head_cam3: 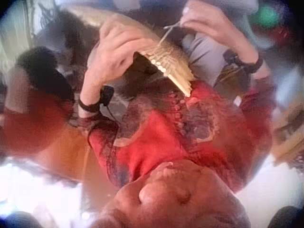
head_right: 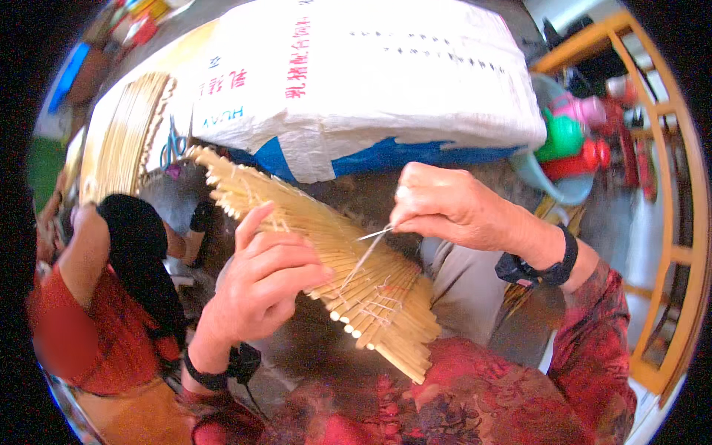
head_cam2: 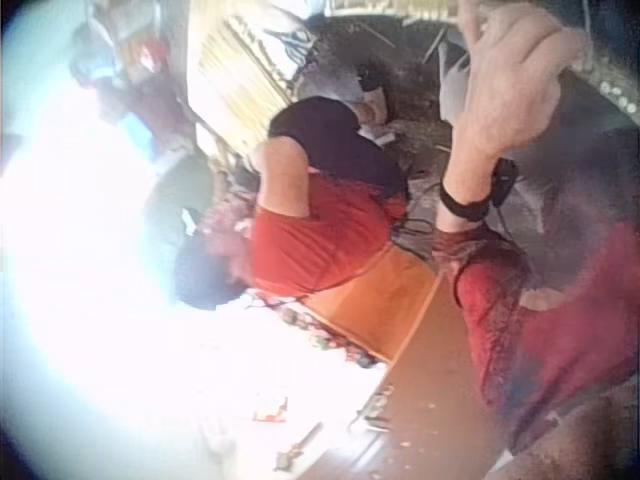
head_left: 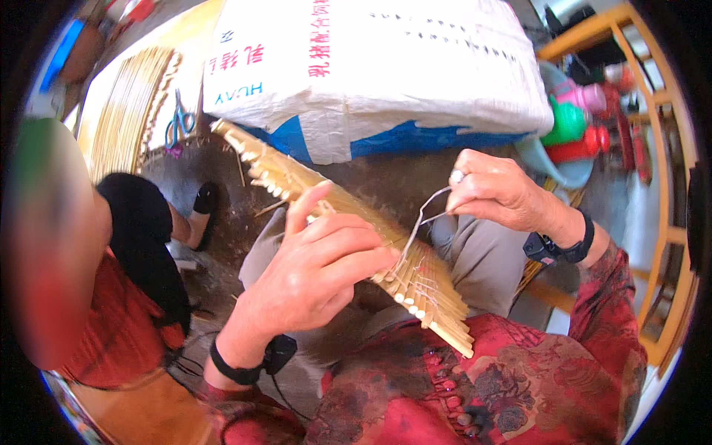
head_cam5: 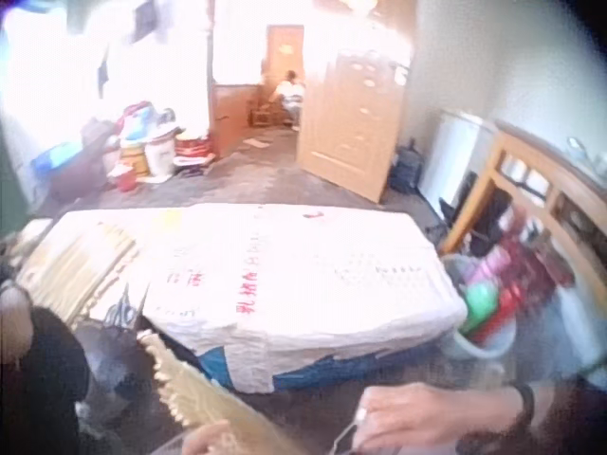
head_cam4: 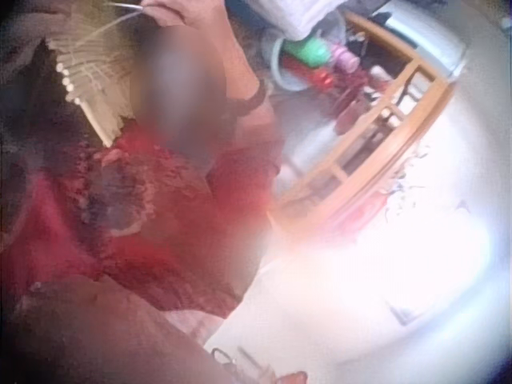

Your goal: The person weaves a mat using reeds or straw by threading white cord through the material and tying it off. The person aligns the straw pieces, pulls the cord through, and secures the rows by hand while seated.

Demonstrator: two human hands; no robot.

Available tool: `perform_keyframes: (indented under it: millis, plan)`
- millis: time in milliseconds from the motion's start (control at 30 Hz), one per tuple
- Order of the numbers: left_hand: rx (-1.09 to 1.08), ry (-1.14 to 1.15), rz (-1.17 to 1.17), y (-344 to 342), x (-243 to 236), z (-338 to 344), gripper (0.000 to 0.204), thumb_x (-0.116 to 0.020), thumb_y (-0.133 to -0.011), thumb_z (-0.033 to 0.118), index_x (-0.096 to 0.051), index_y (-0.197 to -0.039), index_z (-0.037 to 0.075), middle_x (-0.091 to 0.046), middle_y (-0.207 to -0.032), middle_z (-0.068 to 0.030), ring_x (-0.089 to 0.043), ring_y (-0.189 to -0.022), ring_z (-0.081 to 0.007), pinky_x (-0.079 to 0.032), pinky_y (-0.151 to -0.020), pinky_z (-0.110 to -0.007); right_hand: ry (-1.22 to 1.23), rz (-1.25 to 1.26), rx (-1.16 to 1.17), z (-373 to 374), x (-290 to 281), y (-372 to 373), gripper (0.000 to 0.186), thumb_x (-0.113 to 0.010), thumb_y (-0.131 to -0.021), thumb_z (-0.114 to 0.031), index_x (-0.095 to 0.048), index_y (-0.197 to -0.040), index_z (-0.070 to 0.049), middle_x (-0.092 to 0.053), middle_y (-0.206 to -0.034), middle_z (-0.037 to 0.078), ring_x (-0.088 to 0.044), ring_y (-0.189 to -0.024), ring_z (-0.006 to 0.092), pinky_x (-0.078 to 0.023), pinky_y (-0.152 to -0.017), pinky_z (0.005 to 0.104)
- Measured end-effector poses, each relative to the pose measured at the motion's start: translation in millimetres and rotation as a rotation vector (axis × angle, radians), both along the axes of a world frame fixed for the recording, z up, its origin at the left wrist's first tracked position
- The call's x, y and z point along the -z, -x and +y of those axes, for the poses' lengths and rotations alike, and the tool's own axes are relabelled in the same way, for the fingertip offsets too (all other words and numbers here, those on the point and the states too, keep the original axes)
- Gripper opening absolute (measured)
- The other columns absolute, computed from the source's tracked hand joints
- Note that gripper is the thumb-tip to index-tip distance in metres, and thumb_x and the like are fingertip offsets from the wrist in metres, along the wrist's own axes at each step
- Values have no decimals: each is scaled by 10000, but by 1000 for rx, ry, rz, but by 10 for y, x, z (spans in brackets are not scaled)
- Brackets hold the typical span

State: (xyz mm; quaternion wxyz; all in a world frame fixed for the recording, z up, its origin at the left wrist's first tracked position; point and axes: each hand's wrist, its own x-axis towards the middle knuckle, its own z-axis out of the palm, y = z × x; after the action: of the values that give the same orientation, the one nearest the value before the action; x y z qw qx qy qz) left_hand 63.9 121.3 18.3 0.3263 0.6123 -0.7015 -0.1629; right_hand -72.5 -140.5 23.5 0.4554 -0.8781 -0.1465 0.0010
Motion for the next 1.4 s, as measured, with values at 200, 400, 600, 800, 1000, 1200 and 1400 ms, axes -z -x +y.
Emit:
perform_keyframes:
  millis: [200, 400, 600, 800, 1000, 1200, 1400]
  plan:
    - [-299, -96, -214, 89, -75, 220, 430, -734, -572, 82, -663, -993, 131, -613, -1055, -21, -527, -1150, -242, -200, -1092, -587, -288, 95, -44, 306, 245, 151, 179, -573, -882, -104, -633, -1041, -48, -512, -805, 110, -553, -757, 285, -456, -674, 354]
    - [-381, -67, -335, 179, 57, 311, 317, -720, -646, 142, -657, -953, 189, -608, -1071, -11, -511, -1162, -251, -205, -1093, -582, -526, 146, -117, 608, 480, 99, 161, -575, -881, -118, -644, -1005, -42, -550, -811, 124, -569, -781, 293, -462, -681, 366]
    - [-469, -62, -341, 250, 79, 361, 144, -664, -744, 136, -607, -843, 223, -602, -1030, 9, -506, -1165, -237, -206, -1099, -584, -672, 170, -109, 718, 598, 151, 159, -568, -893, -160, -645, -993, -62, -540, -790, 130, -572, -767, 317, -461, -670, 382]
    - [-481, -38, -325, 249, 94, 375, 45, -596, -818, 196, -591, -852, 226, -603, -1022, -5, -539, -1133, -244, -210, -1086, -602, -562, 174, -205, 670, 608, 174, 214, -514, -922, -179, -598, -1091, -79, -522, -802, 141, -579, -776, 335, -471, -664, 404]
    - [-483, -50, -302, 259, 87, 390, 27, -582, -829, 210, -586, -850, 227, -602, -996, -3, -560, -1118, -254, -201, -1085, -605, -617, 182, -247, 663, 652, 156, 233, -502, -907, -145, -586, -1118, -91, -524, -816, 143, -581, -779, 342, -483, -666, 407]
    - [-477, -7, -285, 249, 151, 386, 54, -617, -803, 233, -585, -847, 234, -599, -981, 3, -573, -1100, -247, -193, -1092, -604, -537, 187, -279, 634, 658, 144, 253, -495, -901, -134, -581, -1133, -81, -534, -816, 143, -587, -782, 332, -482, -676, 405]
    - [-491, -41, -295, 269, 99, 383, 109, -653, -763, 209, -583, -843, 236, -597, -973, 10, -583, -1083, -238, -193, -1097, -601, -542, 169, -321, 614, 649, 91, 263, -485, -906, -143, -580, -1136, -59, -542, -827, 145, -589, -797, 328, -487, -697, 400]
